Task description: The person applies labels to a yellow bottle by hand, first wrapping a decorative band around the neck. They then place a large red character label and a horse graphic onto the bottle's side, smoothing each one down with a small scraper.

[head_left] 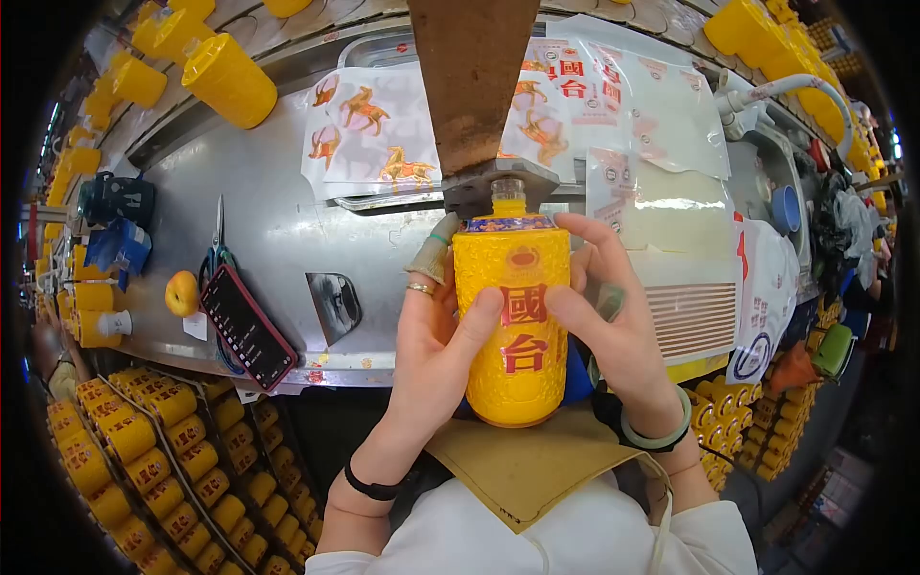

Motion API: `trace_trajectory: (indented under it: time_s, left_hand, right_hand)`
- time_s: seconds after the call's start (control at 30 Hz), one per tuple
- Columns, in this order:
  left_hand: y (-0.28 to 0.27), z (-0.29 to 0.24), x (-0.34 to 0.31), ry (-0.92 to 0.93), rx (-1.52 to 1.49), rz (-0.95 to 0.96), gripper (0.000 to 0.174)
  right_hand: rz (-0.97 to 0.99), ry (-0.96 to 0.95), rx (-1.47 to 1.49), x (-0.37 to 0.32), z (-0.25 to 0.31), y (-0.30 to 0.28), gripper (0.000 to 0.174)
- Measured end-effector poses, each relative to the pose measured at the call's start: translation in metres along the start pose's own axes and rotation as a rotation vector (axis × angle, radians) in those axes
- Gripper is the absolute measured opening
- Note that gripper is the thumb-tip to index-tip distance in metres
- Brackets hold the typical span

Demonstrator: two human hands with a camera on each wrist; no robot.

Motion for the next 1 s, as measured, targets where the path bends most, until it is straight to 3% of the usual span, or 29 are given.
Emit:
trace_trajectory:
  time_s: [0.47, 0.53, 0.87, 1.0]
  left_hand:
    - [-0.008, 0.005, 0.0, -0.078, -0.105, -0.038, 0.073]
    - [-0.002, 0.0, 0.0, 0.007, 0.019, 0.032, 0.075]
    - [0.0, -0.001, 0.0, 0.012, 0.002, 0.015, 0.076]
    - [0.001, -0.003, 0.0, 0.03, 0.038, 0.018, 0.079]
  right_hand:
    - [0.007, -0.011, -0.026, 0.001, 0.003, -0.001, 0.061]
    - [0.008, -0.066, -0.064, 0.002, 0.003, -0.001, 0.061]
    - [-0.006, -0.033, -0.037, 0.001, 0.002, -0.003, 0.061]
    - [0.024, -0.01, -0.076, 0.012, 0.017, -0.009, 0.048]
Point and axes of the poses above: each hand's wrist, its own x-axis towards the middle knuckle, its own y-axis out of the palm, z = x × y, the point moved 9 cm from there along x, towards the middle knuckle, and after that the axes turned 1 degree about x, right-handed, at the moved point
